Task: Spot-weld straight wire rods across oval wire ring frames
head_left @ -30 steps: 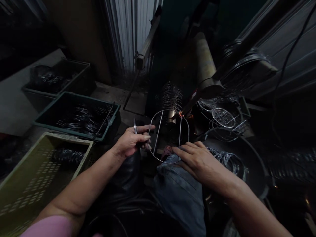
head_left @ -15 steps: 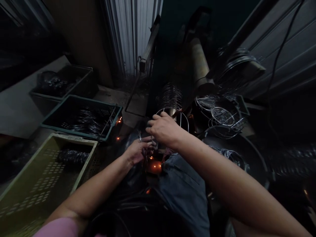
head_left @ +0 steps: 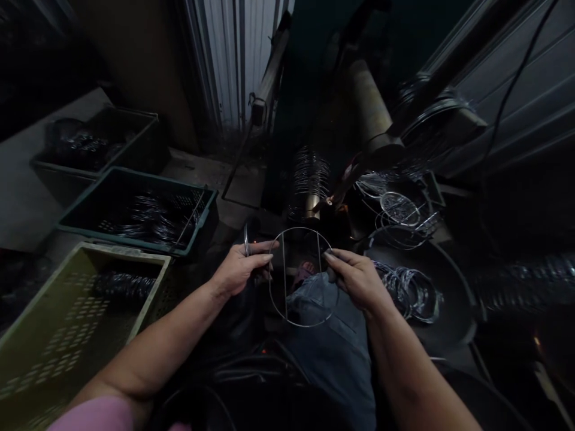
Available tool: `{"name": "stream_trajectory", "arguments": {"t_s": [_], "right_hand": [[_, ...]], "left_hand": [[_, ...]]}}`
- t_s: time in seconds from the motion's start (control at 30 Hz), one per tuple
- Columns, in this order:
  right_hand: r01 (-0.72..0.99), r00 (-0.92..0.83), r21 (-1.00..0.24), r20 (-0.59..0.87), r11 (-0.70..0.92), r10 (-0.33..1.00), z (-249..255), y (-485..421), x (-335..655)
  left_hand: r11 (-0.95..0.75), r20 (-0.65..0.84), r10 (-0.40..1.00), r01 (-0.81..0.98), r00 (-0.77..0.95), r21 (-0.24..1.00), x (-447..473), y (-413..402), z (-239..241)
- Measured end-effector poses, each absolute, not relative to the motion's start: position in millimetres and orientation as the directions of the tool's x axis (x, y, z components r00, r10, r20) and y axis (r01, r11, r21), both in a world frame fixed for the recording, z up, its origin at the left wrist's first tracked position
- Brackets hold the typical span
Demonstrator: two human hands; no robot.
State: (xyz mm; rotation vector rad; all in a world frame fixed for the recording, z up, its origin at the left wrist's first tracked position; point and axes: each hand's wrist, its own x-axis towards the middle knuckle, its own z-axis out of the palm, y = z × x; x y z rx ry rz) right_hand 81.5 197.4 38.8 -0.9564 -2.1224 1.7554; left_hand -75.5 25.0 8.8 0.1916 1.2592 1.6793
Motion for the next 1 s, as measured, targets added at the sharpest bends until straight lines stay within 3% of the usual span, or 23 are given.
{"name": "stream_trajectory", "arguments": {"t_s": [0.07,0.23,0.7,0.9,1.0], "right_hand": [[0.331,-0.72,-0.944,-0.24,0.018,0.651,33.9,200.5,81.3],[0.351,-0.715,-0.927,-0.172,0.135,0.678,41.7,212.2,73.4],[0.345,-0.673,-0.914,-0.083,0.213,0.735,62.7,247.4,52.1],[0.317,-0.659,-0.94,-0.121,0.128,0.743,64.7,245.6,49.2],[0.252,-0.674,-0.968,-0.177,-0.002,0.717,64.2,242.1,50.6]], "left_hand": [[0.05,-0.403,0.763,-0.576,-0.505,0.816,-73.6,32.3,11.8],[0.026,-0.381,0.747,-0.548,-0.545,0.836,-74.3,46.4,20.9],[-0.062,-0.317,0.731,-0.523,-0.604,0.85,-88.0,79.9,40.8],[-0.058,-0.305,0.756,-0.524,-0.579,0.849,-90.2,80.7,42.7],[-0.069,-0.303,0.745,-0.521,-0.594,0.851,-89.6,81.4,42.4]]}}
